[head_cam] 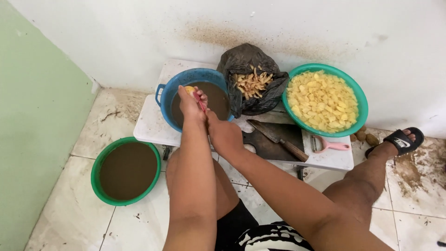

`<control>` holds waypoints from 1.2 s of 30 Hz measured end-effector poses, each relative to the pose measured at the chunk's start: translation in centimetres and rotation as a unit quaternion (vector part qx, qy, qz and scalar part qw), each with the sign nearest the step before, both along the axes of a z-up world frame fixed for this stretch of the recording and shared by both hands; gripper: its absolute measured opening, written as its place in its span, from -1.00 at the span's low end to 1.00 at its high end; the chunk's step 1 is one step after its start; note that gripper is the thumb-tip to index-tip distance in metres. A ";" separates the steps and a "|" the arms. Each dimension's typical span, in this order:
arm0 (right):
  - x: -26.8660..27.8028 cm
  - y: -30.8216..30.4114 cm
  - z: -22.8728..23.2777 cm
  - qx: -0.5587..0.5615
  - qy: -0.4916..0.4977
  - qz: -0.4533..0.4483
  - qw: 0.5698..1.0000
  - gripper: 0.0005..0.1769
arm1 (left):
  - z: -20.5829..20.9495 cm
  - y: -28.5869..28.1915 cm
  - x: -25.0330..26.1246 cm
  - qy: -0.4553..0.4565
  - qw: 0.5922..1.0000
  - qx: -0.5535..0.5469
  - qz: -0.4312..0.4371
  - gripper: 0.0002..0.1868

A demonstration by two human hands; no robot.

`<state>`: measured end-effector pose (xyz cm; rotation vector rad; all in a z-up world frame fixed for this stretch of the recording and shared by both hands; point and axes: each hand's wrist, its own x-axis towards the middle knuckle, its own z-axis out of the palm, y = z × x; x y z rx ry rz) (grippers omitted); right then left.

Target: Peeling potatoes with a hand peeler and slicing them into a bowl using a knife.

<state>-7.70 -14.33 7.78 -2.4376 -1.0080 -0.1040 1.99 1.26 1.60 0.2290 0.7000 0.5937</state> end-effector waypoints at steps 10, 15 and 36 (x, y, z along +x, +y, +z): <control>-0.9 1.0 0.2 0.010 -0.024 -0.032 0.999 -0.61 | -1.6 1.5 0.0 -0.006 0.998 0.042 -0.036 -0.53; 0.9 1.3 -0.5 0.017 0.003 -0.044 0.999 -0.68 | -1.8 0.3 0.5 0.020 0.992 0.085 -0.094 -0.51; 0.4 0.5 2.1 0.016 -0.042 -0.016 0.999 -0.68 | -4.2 0.7 2.4 0.044 0.974 0.207 -0.077 -0.46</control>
